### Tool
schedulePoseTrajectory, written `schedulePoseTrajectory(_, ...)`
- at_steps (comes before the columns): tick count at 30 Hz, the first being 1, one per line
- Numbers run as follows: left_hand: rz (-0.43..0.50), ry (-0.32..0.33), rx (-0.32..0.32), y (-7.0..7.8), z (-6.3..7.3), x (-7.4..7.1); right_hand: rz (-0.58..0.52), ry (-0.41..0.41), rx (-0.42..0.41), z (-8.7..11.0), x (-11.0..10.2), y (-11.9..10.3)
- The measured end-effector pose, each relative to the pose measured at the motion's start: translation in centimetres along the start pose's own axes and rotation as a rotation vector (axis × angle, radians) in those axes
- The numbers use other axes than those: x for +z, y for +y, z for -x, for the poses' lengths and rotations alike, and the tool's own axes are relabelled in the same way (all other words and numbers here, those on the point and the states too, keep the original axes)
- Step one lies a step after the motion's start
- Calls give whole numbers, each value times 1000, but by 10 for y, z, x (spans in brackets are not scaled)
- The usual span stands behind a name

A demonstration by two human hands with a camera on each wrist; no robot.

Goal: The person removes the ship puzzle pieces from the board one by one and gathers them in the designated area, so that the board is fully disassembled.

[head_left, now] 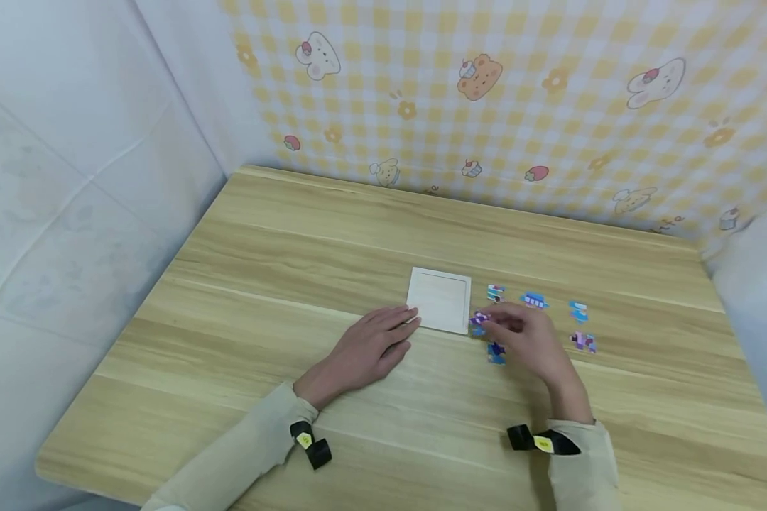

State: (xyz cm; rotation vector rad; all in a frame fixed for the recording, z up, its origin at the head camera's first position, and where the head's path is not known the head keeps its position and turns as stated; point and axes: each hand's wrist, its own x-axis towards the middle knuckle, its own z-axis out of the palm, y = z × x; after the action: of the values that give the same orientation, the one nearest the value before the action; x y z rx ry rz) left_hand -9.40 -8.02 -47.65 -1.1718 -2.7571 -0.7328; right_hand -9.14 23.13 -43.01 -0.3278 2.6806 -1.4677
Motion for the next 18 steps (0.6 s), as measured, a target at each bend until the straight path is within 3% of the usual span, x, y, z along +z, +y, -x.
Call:
schedulePoseTrajectory(9, -7, 11, -1, -2, 2, 3, 118, 125, 74, 54, -48, 16)
schedulePoseTrajectory(18, -2, 6, 6, -4, 1, 4, 88, 240, 247, 95, -75, 43)
